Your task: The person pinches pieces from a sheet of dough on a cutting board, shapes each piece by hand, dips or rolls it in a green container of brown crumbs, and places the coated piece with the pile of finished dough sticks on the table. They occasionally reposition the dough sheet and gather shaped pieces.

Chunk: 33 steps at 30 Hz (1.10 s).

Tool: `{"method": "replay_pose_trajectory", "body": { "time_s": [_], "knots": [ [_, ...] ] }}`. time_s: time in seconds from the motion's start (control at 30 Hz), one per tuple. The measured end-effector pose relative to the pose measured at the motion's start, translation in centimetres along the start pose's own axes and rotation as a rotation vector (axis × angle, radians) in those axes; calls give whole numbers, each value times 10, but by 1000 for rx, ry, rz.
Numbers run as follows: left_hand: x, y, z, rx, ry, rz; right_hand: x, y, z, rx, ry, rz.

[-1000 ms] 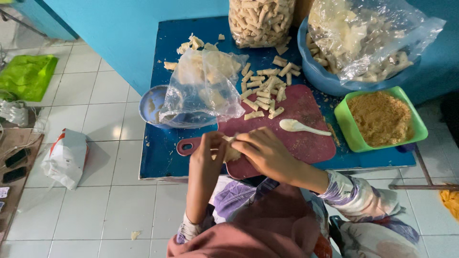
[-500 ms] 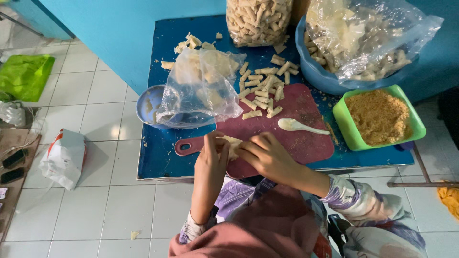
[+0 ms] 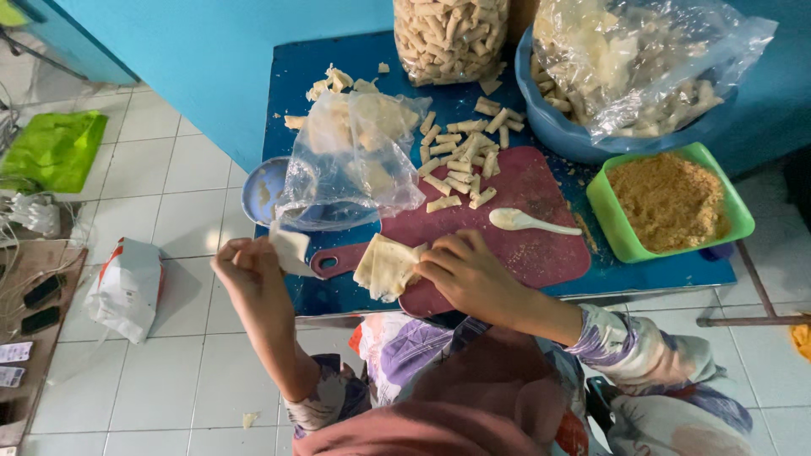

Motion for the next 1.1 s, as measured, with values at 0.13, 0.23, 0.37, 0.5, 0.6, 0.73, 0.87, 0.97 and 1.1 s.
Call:
{"method": "replay_pose_trajectory", "body": {
  "time_s": [0.13,0.23,0.37,0.5,0.6,0.73,0.87,0.97,1.1],
  "knots": [
    [-30,14,35,-50,-237,49,14,6,4,-94,-37,32],
    [-85,33,50,-209,-384,-53,42,29,26,-292,6,108],
    [-171,61,44,-206,-436,-264,59,59,53,-572,89,33],
    [-207,97,44,-416,-656,-517,53,71,65,-594,67,40],
    [-196,107,48,-520,-673,-633,50,76,73,-592,-130,53],
    [-164,99,56,-610,-681,-622,48,76,71,-565,-252,64],
    [-157,94,57,-585,-694,-676,44,67,51,-402,-157,92],
    [-159,94,56,-581,-686,-673,39,60,44,-344,-25,25],
    [-159,95,55,-600,-694,-649,35,57,43,-272,-15,-1]
  ]
}}
Point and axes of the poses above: each hand's wrist, its own y-axis away from the middle knuckle, its own x-axis out of the back of the hand, z = x × y, the point moved 3 cm from there along -y, towards the middle knuckle, and after that the axes turned 8 degrees about -z, right-handed, at the moved point
